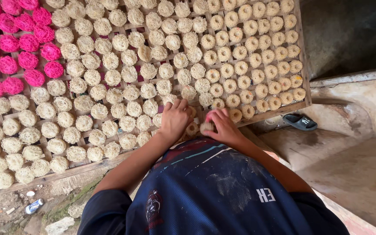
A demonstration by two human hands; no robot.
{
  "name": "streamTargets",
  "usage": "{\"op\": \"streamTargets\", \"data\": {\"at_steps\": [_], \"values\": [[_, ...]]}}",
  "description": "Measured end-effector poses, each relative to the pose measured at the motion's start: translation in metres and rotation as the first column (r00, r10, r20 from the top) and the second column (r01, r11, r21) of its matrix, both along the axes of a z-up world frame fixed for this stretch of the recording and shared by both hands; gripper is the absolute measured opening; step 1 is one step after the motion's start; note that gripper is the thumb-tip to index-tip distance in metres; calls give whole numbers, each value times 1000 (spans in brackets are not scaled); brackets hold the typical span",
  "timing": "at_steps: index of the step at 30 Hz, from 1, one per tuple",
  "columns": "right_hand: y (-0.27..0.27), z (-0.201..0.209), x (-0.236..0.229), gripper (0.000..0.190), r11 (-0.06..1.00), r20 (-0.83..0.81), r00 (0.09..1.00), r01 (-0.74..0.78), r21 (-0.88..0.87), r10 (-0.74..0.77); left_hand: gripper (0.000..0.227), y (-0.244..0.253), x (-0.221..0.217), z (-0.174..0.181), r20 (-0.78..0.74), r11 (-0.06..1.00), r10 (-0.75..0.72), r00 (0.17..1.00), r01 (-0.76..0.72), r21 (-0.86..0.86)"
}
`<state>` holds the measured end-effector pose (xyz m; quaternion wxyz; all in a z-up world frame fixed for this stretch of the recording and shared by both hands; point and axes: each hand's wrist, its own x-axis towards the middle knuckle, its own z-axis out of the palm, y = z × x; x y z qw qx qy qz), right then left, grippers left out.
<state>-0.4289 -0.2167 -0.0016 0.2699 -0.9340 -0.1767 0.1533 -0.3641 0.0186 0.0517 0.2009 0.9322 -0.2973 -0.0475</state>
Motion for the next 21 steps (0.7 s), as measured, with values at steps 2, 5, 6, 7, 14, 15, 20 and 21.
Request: {"op": "streamTargets", "data": {"at_steps": [2,5,6,7,14,15,20,21], "values": [[-5,-5,-3,41,1000,76,997,-9,23,7,15,-1,3,-2,-10,1000,10,1000,-10,-6],[-12,-16,-7,38,999,276,961,-14,-43,26,18,9,10,-10,-391,948,54,919,-170,-268],[-12,-20,-8,44,998,294,954,-36,-53,50,20,12,13,-14,-516,930,32,856,-214,-298],[-11,-23,-9,49,996,311,947,-58,-64,75,21,14,19,-20,-629,910,3,777,-262,-320],[17,-15,5,64,920,472,877,-113,375,-85,31,17,27,-52,-879,693,-278,389,-552,-463],[25,-8,10,70,878,390,911,-77,473,-130,33,17,25,-52,-888,706,-257,381,-554,-442],[47,29,18,55,911,334,939,-64,408,-83,32,15,16,-41,-786,675,-237,570,-485,-555],[47,35,17,50,873,319,943,-74,483,-97,36,17,17,-38,-796,654,-250,551,-510,-559]]}}
